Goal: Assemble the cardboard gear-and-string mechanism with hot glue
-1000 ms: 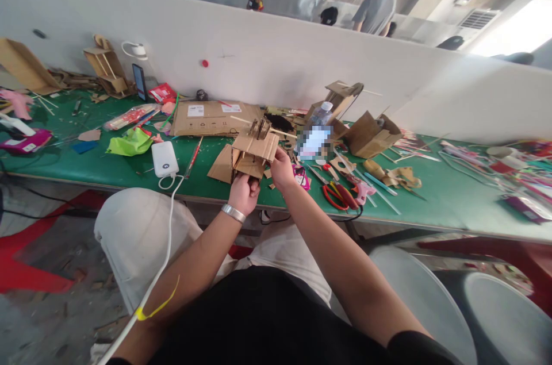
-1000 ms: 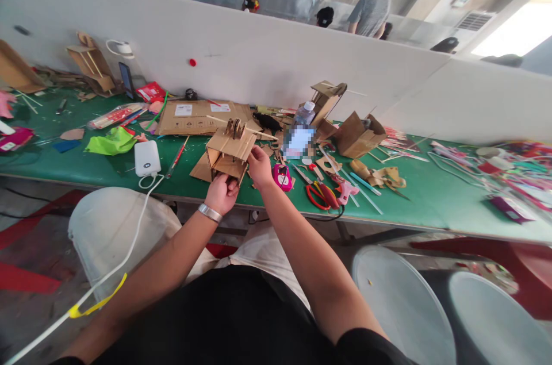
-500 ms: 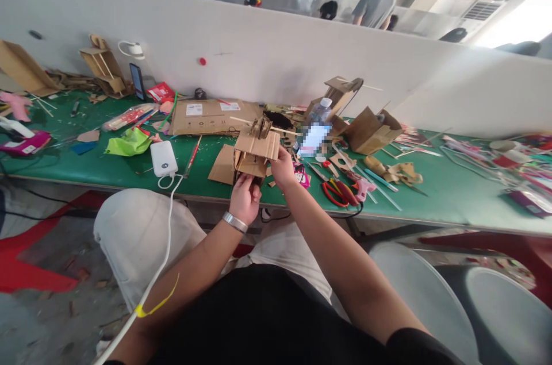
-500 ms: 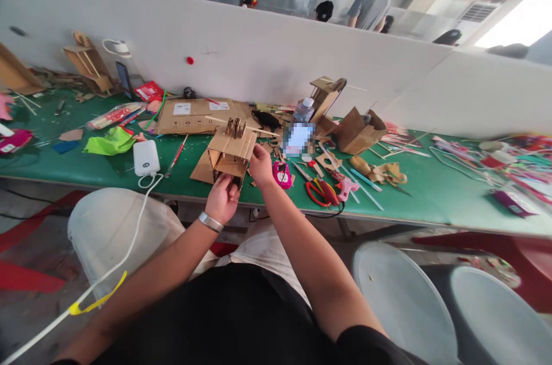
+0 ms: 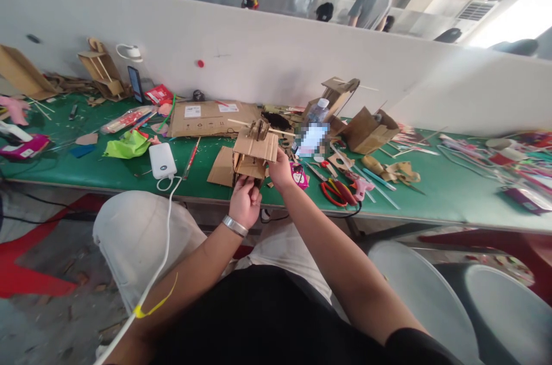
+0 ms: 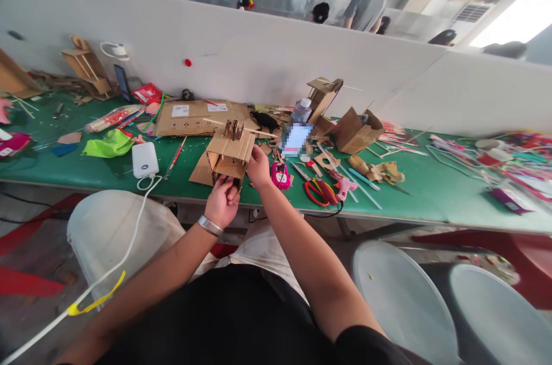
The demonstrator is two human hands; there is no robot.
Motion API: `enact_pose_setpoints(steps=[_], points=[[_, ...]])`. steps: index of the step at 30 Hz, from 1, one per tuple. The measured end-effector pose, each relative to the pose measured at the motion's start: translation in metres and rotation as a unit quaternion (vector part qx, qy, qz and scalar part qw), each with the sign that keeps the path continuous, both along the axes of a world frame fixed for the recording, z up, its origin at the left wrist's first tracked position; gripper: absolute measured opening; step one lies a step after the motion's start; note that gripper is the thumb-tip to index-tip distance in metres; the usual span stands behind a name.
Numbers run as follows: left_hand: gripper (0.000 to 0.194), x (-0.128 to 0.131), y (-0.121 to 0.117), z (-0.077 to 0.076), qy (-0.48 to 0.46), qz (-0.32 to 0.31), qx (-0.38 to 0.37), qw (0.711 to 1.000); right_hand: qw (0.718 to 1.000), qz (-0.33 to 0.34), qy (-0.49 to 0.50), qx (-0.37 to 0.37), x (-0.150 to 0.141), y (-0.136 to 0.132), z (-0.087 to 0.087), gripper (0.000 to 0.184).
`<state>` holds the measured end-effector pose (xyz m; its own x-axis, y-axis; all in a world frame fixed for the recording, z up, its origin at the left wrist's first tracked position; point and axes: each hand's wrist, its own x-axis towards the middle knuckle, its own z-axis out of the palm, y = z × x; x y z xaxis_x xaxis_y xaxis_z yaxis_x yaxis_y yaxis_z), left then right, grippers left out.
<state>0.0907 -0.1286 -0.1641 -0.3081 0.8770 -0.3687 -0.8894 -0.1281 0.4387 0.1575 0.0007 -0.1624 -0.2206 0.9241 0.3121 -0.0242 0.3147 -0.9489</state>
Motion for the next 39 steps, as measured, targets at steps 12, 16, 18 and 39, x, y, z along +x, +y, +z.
enact_pose_setpoints(steps=[12, 16, 18, 39], points=[[0.029, 0.000, 0.001, 0.000, 0.008, -0.031, 0.016, 0.999, 1.000, -0.007, 0.004, -0.004, -0.001, -0.001, -0.001, 0.029], [0.029, 0.000, 0.003, -0.001, 0.012, -0.032, 0.009, 0.999, 1.000, -0.008, 0.003, -0.006, 0.000, -0.001, -0.002, 0.029], [0.030, 0.000, 0.003, -0.001, 0.011, -0.025, 0.007, 1.000, 1.000, -0.008, 0.001, -0.009, 0.001, -0.001, -0.002, 0.029], [0.038, -0.003, 0.020, -0.023, 0.076, -0.044, -0.054, 0.995, 1.000, -0.010, 0.010, -0.022, 0.002, -0.003, -0.011, 0.029]])
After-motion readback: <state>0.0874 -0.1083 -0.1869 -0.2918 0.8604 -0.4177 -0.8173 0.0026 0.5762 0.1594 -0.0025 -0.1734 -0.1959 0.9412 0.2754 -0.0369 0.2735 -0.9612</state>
